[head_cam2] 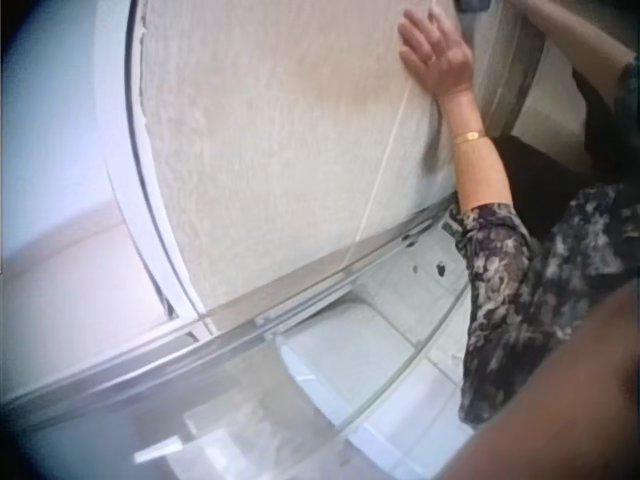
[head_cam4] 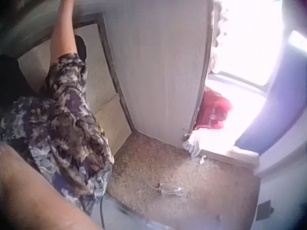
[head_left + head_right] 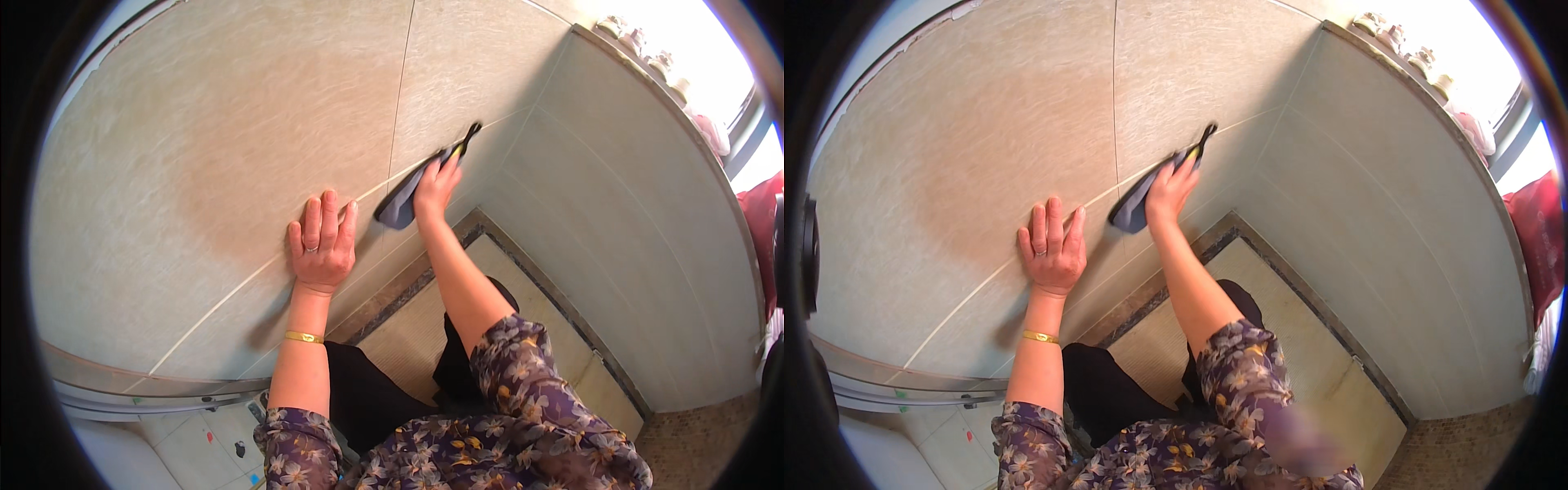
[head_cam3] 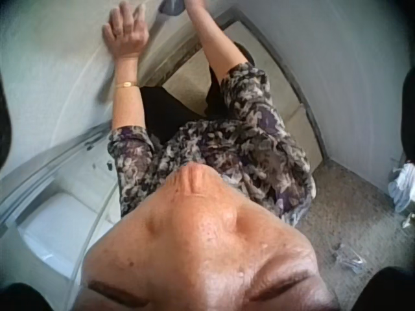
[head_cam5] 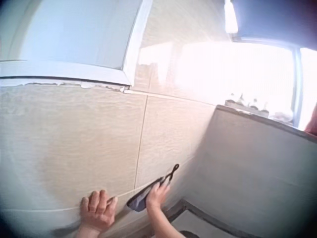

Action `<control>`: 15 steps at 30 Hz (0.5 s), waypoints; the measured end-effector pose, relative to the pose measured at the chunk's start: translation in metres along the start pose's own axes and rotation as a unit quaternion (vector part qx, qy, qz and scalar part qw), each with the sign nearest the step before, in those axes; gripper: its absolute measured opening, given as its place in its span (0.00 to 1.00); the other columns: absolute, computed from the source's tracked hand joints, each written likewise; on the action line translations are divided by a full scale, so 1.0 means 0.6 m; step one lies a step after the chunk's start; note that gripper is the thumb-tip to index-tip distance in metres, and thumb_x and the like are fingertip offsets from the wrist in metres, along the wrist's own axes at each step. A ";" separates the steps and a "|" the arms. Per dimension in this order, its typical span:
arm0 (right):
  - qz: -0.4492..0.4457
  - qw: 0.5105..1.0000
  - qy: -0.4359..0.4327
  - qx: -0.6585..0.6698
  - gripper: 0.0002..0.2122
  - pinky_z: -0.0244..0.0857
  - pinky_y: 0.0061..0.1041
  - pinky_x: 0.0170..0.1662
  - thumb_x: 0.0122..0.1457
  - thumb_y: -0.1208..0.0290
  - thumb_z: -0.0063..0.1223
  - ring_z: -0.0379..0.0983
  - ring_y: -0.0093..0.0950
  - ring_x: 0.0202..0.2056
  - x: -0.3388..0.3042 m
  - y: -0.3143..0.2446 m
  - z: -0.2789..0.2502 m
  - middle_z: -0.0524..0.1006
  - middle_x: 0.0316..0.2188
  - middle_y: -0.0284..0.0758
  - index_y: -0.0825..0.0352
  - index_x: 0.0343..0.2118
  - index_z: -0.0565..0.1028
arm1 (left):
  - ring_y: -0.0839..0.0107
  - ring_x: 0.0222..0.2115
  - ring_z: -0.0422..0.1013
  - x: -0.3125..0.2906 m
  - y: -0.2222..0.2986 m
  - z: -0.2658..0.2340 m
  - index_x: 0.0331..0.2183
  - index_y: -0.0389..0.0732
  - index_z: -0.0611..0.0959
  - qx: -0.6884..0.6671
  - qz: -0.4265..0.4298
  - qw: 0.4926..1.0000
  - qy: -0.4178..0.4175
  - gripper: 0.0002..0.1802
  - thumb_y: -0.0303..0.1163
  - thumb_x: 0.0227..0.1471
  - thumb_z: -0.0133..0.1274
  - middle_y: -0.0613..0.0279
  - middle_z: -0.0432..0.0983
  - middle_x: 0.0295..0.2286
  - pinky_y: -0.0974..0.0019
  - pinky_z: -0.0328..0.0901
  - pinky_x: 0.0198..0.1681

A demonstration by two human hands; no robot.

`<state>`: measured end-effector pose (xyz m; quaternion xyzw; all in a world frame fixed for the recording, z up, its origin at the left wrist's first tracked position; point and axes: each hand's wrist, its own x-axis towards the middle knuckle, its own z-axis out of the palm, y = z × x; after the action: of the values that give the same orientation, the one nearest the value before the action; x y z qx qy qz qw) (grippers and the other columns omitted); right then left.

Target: The person wipes a tiled wall surface with a yellow and gray cloth. They move the cloth across the wall in a repetitive motion, covering different sections of the wall.

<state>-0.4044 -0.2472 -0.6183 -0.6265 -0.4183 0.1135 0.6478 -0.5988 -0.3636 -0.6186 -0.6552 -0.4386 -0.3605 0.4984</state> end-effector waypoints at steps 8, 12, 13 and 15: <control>-0.295 0.955 0.003 -0.016 0.29 0.49 0.46 0.64 0.56 0.75 0.47 0.52 0.59 0.61 -0.066 -0.128 -0.011 0.54 0.61 0.62 0.72 0.63 0.57 | 0.54 0.62 0.57 -0.020 -0.024 -0.019 0.48 0.52 0.81 0.003 0.027 0.999 -0.040 0.17 0.33 0.56 0.49 0.58 0.67 0.58 0.48 0.41 0.66; -0.133 0.991 0.024 0.016 0.27 0.51 0.42 0.64 0.61 0.69 0.44 0.53 0.53 0.62 -0.001 -0.055 -0.014 0.56 0.61 0.56 0.67 0.64 0.57 | 0.53 0.61 0.58 -0.011 -0.012 -0.011 0.49 0.51 0.81 -0.005 0.033 0.999 -0.032 0.18 0.34 0.56 0.49 0.58 0.67 0.58 0.46 0.42 0.66; -0.055 0.998 0.026 0.020 0.28 0.50 0.41 0.64 0.62 0.68 0.44 0.53 0.53 0.61 0.001 -0.013 -0.011 0.54 0.62 0.57 0.67 0.65 0.55 | 0.53 0.61 0.58 -0.008 -0.004 -0.005 0.49 0.50 0.81 -0.012 0.033 0.999 -0.020 0.18 0.33 0.56 0.49 0.57 0.67 0.58 0.46 0.42 0.66; 0.007 1.000 -0.013 -0.004 0.29 0.50 0.42 0.64 0.63 0.68 0.43 0.55 0.54 0.59 -0.025 0.028 0.004 0.53 0.61 0.58 0.69 0.66 0.52 | 0.52 0.61 0.59 -0.014 -0.004 0.002 0.49 0.50 0.80 -0.009 0.030 1.000 0.002 0.18 0.33 0.56 0.49 0.57 0.67 0.58 0.45 0.42 0.65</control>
<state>-0.4090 -0.2521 -0.6398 -0.6302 -0.4226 0.1242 0.6394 -0.6041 -0.3643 -0.6258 -0.6718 -0.4149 -0.3507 0.5035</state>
